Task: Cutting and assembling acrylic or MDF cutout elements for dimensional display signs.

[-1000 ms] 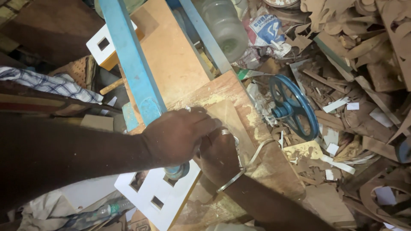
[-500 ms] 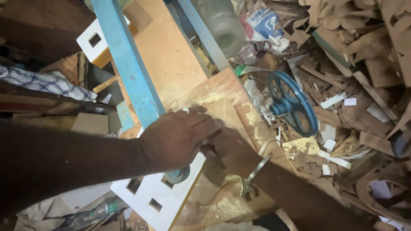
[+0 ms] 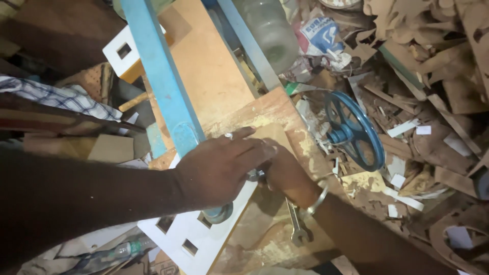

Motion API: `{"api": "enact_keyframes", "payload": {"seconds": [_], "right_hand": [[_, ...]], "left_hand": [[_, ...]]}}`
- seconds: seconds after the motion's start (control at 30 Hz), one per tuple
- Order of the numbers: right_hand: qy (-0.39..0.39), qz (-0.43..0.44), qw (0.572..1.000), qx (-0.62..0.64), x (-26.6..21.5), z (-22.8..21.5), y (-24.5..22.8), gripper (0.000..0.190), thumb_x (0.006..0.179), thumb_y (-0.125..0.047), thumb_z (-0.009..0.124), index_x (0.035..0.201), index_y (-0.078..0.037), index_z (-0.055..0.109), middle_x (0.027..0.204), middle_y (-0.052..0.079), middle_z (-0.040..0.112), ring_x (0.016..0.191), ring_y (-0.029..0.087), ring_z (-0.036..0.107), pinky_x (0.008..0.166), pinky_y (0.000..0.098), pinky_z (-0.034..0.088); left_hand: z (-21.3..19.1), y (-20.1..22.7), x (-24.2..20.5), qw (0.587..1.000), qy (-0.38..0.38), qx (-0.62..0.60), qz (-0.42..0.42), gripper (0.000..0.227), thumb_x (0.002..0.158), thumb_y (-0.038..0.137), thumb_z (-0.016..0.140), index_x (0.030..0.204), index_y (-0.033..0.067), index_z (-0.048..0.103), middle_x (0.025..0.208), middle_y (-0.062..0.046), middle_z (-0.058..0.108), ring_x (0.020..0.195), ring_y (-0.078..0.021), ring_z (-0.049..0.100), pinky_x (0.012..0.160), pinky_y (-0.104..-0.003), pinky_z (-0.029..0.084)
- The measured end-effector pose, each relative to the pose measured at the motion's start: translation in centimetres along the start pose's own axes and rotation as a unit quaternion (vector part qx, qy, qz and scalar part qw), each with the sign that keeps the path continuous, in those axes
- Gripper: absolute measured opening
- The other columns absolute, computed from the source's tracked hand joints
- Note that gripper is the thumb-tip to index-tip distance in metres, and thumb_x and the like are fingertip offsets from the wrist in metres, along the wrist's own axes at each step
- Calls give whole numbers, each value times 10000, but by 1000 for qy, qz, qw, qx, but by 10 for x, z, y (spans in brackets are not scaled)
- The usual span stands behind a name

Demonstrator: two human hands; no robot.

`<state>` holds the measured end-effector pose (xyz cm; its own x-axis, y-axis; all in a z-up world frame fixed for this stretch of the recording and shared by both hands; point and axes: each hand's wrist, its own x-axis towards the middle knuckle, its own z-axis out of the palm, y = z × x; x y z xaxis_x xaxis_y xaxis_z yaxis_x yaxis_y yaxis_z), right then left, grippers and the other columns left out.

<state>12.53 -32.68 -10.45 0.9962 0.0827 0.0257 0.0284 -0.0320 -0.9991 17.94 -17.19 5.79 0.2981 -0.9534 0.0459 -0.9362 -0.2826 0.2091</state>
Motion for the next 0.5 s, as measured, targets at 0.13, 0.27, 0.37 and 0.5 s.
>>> {"api": "enact_keyframes", "payload": {"seconds": [0.13, 0.27, 0.37, 0.5], "right_hand": [[27, -267, 949, -165, -12, -19, -37, 239, 872, -87, 652, 1109, -58, 659, 1096, 162, 693, 1016, 331, 665, 849, 389, 537], [-62, -152, 979, -124, -25, -14, -22, 240, 923, -116, 652, 1158, -69, 659, 986, 152, 690, 921, 315, 665, 791, 385, 529], [-90, 109, 986, 89, -30, -4, -34, 281, 968, -105, 625, 1238, -28, 617, 881, 146, 660, 774, 267, 631, 675, 353, 516], [-106, 224, 900, 358, -38, -10, -54, 501, 823, -2, 694, 1306, -8, 563, 878, 75, 688, 764, 158, 696, 646, 276, 560]], "left_hand": [[-1, 1, 1, 999, -19, -32, -13, 593, 808, 92, 668, 1389, 62, 553, 1277, -134, 646, 1295, -417, 571, 877, -491, 542], [0, 0, 2, 999, -38, -26, -22, 470, 854, 101, 667, 1317, 111, 589, 1291, -91, 660, 1330, -398, 566, 906, -483, 548], [-3, -1, 3, 999, -38, -26, -24, 467, 824, 109, 669, 1286, 109, 602, 1281, -95, 661, 1329, -403, 560, 923, -488, 540], [-3, -1, 2, 999, -36, -23, -14, 469, 846, 101, 658, 1312, 82, 602, 1281, -111, 650, 1318, -409, 558, 971, -492, 519]]}}
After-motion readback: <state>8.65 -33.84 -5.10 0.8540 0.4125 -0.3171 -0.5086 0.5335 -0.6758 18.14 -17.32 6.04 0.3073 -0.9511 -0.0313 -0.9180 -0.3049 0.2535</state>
